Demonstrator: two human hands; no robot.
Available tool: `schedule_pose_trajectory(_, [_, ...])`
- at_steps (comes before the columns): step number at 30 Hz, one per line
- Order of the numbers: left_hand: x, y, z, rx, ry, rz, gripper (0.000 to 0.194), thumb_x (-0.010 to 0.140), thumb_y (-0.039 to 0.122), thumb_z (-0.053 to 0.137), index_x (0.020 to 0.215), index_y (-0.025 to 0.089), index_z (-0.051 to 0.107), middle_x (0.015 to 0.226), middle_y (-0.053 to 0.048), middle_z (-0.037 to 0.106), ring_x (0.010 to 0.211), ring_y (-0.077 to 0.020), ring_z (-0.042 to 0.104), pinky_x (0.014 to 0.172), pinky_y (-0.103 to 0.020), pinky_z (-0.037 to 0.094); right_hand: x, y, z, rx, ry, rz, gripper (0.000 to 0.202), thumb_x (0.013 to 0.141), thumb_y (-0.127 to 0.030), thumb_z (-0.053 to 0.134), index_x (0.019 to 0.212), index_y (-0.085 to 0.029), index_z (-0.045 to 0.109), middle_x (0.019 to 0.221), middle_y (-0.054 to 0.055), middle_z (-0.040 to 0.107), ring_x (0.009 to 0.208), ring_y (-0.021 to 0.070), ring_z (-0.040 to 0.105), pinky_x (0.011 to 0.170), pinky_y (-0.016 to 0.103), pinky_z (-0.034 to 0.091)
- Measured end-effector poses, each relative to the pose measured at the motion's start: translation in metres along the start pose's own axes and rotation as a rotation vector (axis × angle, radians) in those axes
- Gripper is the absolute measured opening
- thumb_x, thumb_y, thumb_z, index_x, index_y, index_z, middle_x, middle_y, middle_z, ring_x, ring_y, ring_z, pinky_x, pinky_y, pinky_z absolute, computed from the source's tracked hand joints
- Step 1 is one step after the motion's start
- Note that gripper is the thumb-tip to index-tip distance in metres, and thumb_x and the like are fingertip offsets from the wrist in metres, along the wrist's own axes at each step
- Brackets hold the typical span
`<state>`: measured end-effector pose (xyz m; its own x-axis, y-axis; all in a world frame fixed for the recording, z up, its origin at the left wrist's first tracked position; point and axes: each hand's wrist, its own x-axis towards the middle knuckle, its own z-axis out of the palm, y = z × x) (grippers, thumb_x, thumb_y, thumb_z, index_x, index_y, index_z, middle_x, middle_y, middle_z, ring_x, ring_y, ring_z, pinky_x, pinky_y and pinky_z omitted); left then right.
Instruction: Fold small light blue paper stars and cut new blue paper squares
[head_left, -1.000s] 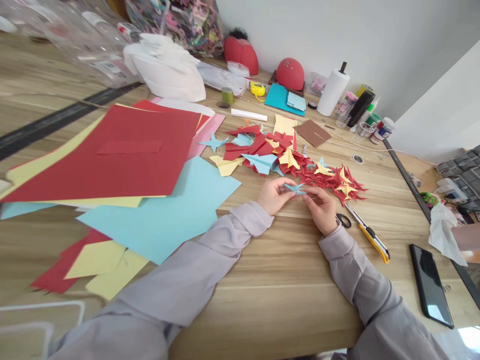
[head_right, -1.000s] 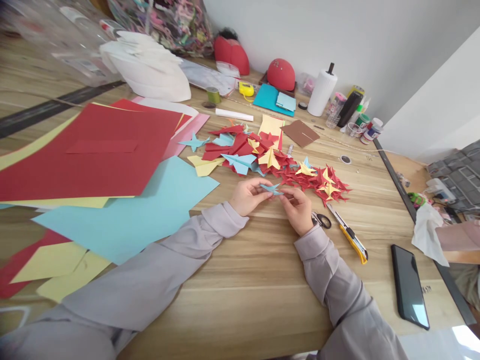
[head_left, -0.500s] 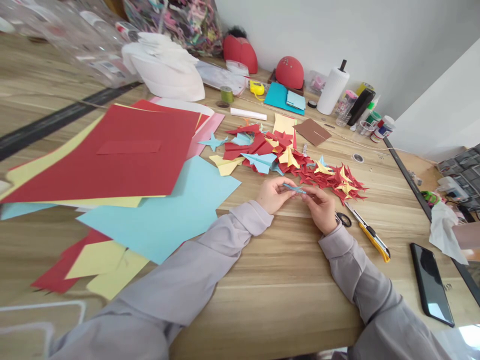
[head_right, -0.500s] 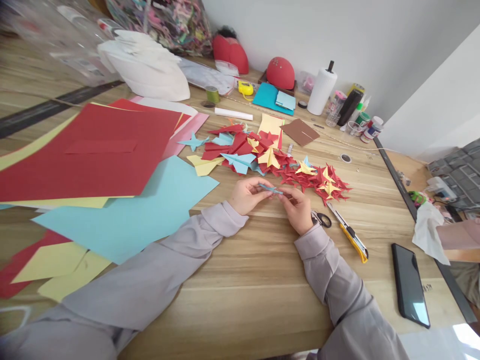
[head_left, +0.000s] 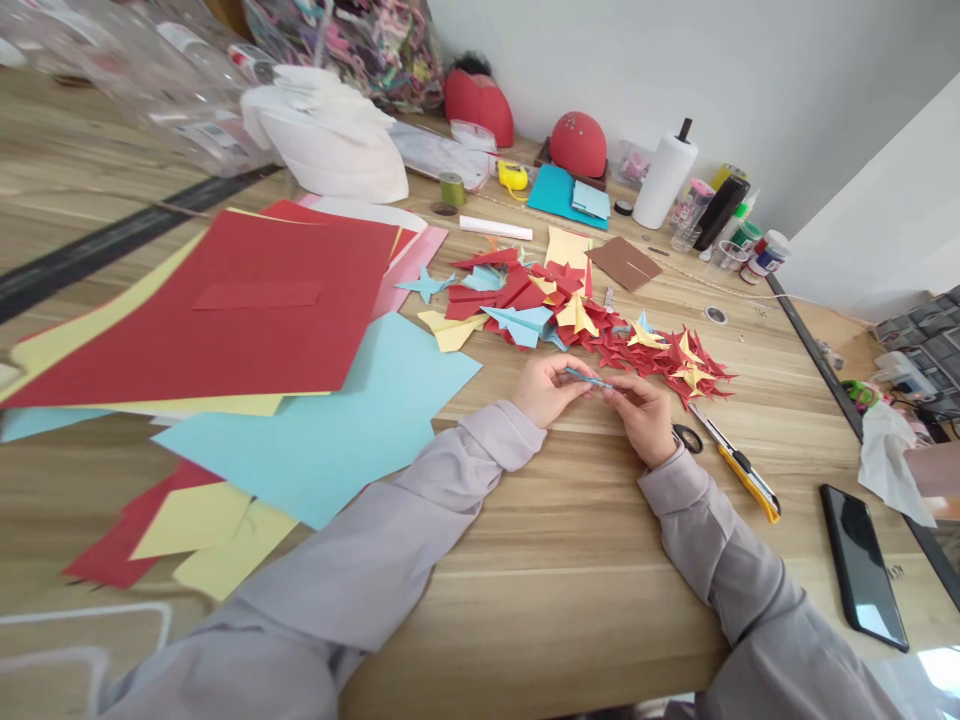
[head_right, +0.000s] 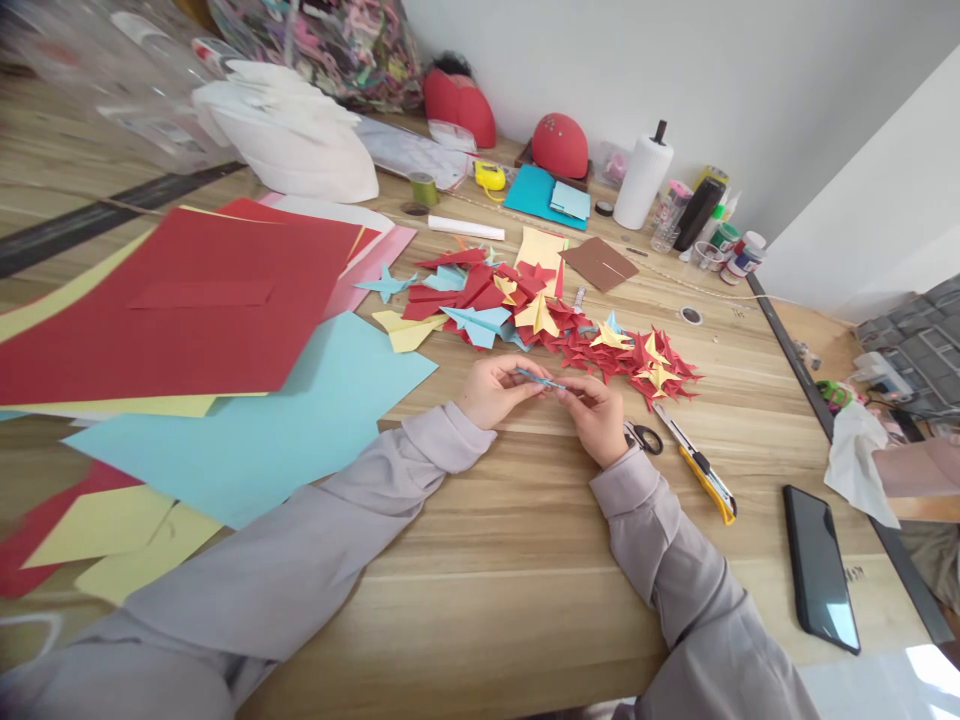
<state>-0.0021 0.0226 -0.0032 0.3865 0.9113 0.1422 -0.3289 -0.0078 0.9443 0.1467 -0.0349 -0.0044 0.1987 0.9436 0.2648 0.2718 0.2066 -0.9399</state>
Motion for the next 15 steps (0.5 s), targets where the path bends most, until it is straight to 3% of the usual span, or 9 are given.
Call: schedule_pose_trajectory(15, [0.0000,0.0003,-0.0001,0.009,-0.003,-0.003,0.020,0.058,0.022,0.074,0.070,0.011,0.062,0.073,-0.005,0.067,0.067,-0.0162,0.065,0.065,-0.032,0.057,0.0011,0.0006,0.0008,0.000,0.001,0.018,0.017,0.072,-0.037,0.067,0.080,-0.023,0.071,0.075,0.003,0.068,0.065,0.0162,0.060,0.062,0.030,0.050])
